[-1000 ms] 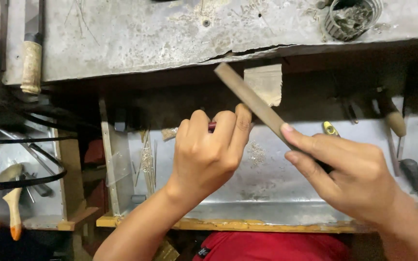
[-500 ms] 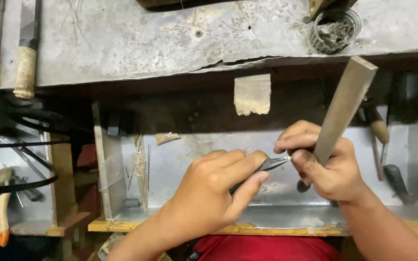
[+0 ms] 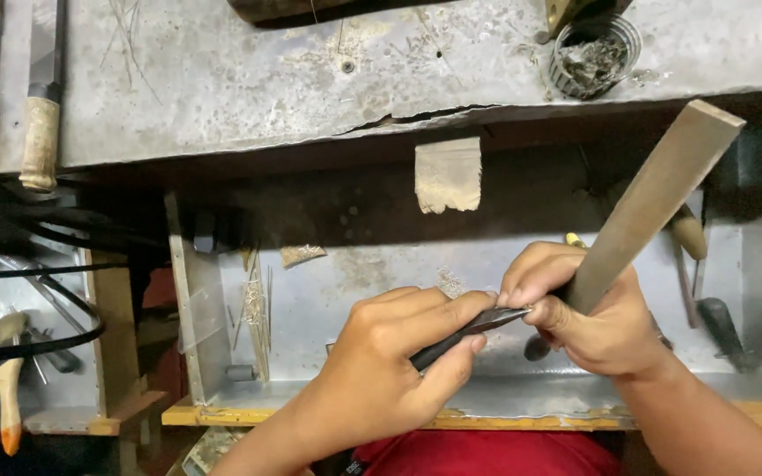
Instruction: Filing small metal jewelry components while holding them with pliers at a workbench.
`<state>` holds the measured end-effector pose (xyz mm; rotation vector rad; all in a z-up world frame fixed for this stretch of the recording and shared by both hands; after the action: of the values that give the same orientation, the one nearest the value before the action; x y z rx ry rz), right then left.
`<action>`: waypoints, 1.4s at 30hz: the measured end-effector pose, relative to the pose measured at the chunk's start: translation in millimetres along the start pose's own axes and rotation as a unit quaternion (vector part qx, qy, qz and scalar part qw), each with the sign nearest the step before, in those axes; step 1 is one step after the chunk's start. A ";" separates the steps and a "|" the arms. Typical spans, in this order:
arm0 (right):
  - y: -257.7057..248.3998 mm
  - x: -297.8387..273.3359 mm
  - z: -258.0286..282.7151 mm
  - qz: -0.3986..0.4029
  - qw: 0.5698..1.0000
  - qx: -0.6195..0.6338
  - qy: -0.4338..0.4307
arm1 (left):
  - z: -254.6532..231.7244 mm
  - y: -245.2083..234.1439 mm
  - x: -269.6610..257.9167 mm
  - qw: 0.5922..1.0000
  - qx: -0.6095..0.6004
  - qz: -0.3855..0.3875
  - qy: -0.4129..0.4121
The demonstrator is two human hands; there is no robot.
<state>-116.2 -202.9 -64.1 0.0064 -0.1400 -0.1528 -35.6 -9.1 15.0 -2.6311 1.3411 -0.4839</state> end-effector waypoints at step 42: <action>11.5 -62.7 27.9 -0.045 0.955 -0.233 0.179 | 13.4 -33.1 23.9 0.759 0.621 -0.093 0.171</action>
<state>-179.7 -181.9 -44.9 -0.4298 0.2623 -0.2700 7.4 -9.1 16.7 -1.5251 0.4094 -1.3406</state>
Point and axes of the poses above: each hand's wrist, its own x-axis towards the middle knuckle, its own y-axis out of the palm, z = x × y, the point moved 2 cm from there along x, towards the middle knuckle, and after that the axes turned 13 degrees about -x, right-handed, at the moved point
